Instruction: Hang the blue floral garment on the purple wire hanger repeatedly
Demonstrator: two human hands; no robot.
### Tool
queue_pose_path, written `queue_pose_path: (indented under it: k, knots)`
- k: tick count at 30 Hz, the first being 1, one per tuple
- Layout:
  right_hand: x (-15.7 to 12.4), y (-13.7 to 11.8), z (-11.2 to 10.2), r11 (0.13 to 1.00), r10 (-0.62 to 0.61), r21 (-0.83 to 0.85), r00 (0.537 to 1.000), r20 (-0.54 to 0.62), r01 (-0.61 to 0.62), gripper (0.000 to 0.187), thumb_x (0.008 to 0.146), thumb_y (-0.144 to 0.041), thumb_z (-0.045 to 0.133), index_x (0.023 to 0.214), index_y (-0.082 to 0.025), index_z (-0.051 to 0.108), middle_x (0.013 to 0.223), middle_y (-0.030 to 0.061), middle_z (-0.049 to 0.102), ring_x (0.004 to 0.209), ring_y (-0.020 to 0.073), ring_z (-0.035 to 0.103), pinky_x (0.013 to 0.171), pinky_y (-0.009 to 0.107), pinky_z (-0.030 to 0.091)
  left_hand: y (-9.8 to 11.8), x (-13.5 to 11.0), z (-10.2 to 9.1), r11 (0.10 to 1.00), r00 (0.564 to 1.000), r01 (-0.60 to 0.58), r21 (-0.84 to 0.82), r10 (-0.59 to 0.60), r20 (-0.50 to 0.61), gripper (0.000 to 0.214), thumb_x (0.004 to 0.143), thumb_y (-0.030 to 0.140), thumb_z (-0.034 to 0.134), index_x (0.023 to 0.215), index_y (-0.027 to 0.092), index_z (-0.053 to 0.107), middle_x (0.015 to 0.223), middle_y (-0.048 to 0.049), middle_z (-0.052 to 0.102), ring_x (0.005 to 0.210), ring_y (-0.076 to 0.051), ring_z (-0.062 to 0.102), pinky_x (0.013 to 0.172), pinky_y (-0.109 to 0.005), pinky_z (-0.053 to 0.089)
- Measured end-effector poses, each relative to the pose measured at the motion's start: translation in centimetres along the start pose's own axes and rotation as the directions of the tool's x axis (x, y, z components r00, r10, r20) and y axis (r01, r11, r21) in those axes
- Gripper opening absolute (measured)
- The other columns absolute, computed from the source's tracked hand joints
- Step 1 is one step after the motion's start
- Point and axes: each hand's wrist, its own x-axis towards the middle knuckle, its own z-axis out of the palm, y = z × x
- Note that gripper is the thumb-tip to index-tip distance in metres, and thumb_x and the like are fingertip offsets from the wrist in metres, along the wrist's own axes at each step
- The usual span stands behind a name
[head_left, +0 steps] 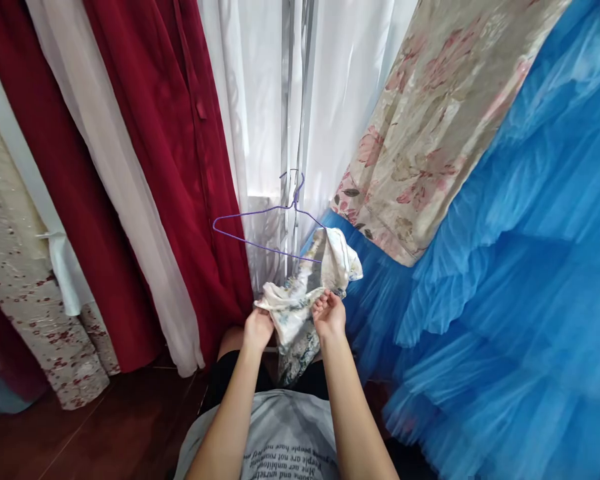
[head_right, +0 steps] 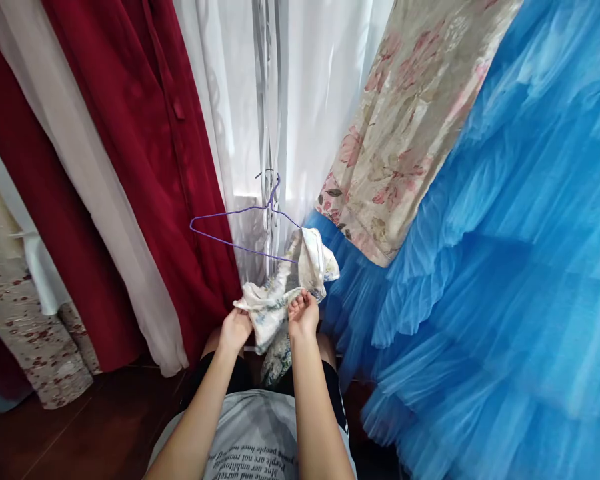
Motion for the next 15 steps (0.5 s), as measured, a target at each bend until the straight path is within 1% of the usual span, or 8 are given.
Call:
queue_pose_path:
  k: [2, 3, 5, 7, 9, 11, 13, 15]
  knots:
    - [-0.1, 0.1, -1.1, 0.997, -0.048, -0.059, 0.998, -0.052, 0.045, 0.027, 0.083, -0.049, 0.055, 0.074, -0.024, 0.059, 0.060, -0.0006, 0.059, 0.053, 0.0159, 0.057, 0.052, 0.026, 0.045, -2.0, -0.4, 1.4, 1.000, 0.996, 0.011, 0.004, -0.012, 0.093, 0.008, 0.081, 0.024, 0.068, 0.076, 0.019, 0.065, 0.087, -0.0060, 0.072, 0.085, -0.022, 0.068, 0.085, -0.035, 0.052]
    - [-0.4, 0.1, -1.4, 0.990, -0.071, -0.124, 0.997, -0.034, 0.066, 0.033, 0.084, -0.055, 0.056, 0.079, -0.023, 0.065, 0.070, 0.0030, 0.067, 0.065, 0.0184, 0.064, 0.059, 0.028, 0.049, -2.4, -0.6, 2.4, 0.999, 0.987, -0.010, 0.035, 0.004, 0.160, 0.011, 0.082, 0.027, 0.069, 0.078, 0.018, 0.066, 0.090, -0.0059, 0.072, 0.086, -0.022, 0.067, 0.085, -0.035, 0.052]
    - [-1.4, -0.1, -1.4, 0.954, -0.083, -0.279, 0.992, 0.095, 0.106, 0.049, 0.084, -0.066, 0.056, 0.088, -0.020, 0.073, 0.091, 0.0090, 0.075, 0.093, 0.0245, 0.070, 0.077, 0.032, 0.053, -2.2, -1.0, 4.5, 0.974, 0.947, -0.137, 0.178, 0.076, 0.312, 0.017, 0.086, 0.035, 0.071, 0.083, 0.018, 0.068, 0.092, -0.0053, 0.071, 0.088, -0.021, 0.065, 0.086, -0.033, 0.051]
    - [-2.8, -0.6, -1.0, 0.908, -0.045, -0.391, 0.964, 0.263, 0.149, 0.058, 0.086, -0.072, 0.053, 0.094, -0.019, 0.077, 0.104, 0.0115, 0.076, 0.114, 0.0287, 0.066, 0.094, 0.036, 0.051, -1.5, -1.6, 6.1, 0.854, 0.881, -0.347, 0.387, 0.156, 0.446, 0.021, 0.090, 0.040, 0.067, 0.088, 0.019, 0.072, 0.097, -0.0060, 0.070, 0.095, -0.022, 0.064, 0.092, -0.034, 0.049]
    - [-4.0, -1.4, -0.7, 0.882, 0.003, -0.435, 0.922, 0.386, 0.180, 0.056, 0.089, -0.070, 0.053, 0.098, -0.020, 0.078, 0.107, 0.0109, 0.076, 0.122, 0.0293, 0.062, 0.102, 0.039, 0.046, -0.8, -2.1, 6.7, 0.687, 0.821, -0.500, 0.527, 0.183, 0.541, 0.022, 0.093, 0.040, 0.064, 0.095, 0.021, 0.075, 0.110, -0.0084, 0.070, 0.110, -0.026, 0.062, 0.103, -0.036, 0.044]
    - [-4.9, -2.2, -0.9, 0.853, 0.067, -0.480, 0.867, 0.494, 0.207, 0.046, 0.089, -0.062, 0.060, 0.098, -0.021, 0.078, 0.101, 0.0088, 0.076, 0.113, 0.0287, 0.064, 0.098, 0.039, 0.048, -0.5, -2.4, 6.4, 0.633, 0.803, -0.529, 0.566, 0.156, 0.575, 0.023, 0.088, 0.037, 0.070, 0.107, 0.024, 0.076, 0.126, -0.0091, 0.066, 0.127, -0.029, 0.055, 0.111, -0.036, 0.038]
    - [-5.4, -3.0, -1.3, 0.822, 0.174, -0.528, 0.788, 0.591, 0.214, 0.032, 0.084, -0.052, 0.072, 0.090, -0.020, 0.077, 0.085, 0.0051, 0.073, 0.088, 0.0248, 0.066, 0.082, 0.035, 0.051, -0.6, -2.7, 5.1, 0.690, 0.825, -0.430, 0.582, 0.039, 0.563, 0.040, 0.085, 0.037, 0.073, 0.124, 0.028, 0.070, 0.136, -0.0089, 0.062, 0.134, -0.029, 0.051, 0.112, -0.036, 0.038]
    - [-5.8, -3.6, -1.9, 0.818, 0.268, -0.549, 0.732, 0.626, 0.170, 0.024, 0.077, -0.043, 0.079, 0.080, -0.019, 0.074, 0.072, 0.0010, 0.066, 0.067, 0.0182, 0.058, 0.066, 0.030, 0.047, -1.1, -3.1, 3.5, 0.716, 0.829, -0.297, 0.632, -0.135, 0.542, 0.045, 0.090, 0.044, 0.067, 0.132, 0.028, 0.066, 0.133, -0.0096, 0.065, 0.128, -0.029, 0.056, 0.107, -0.037, 0.042]
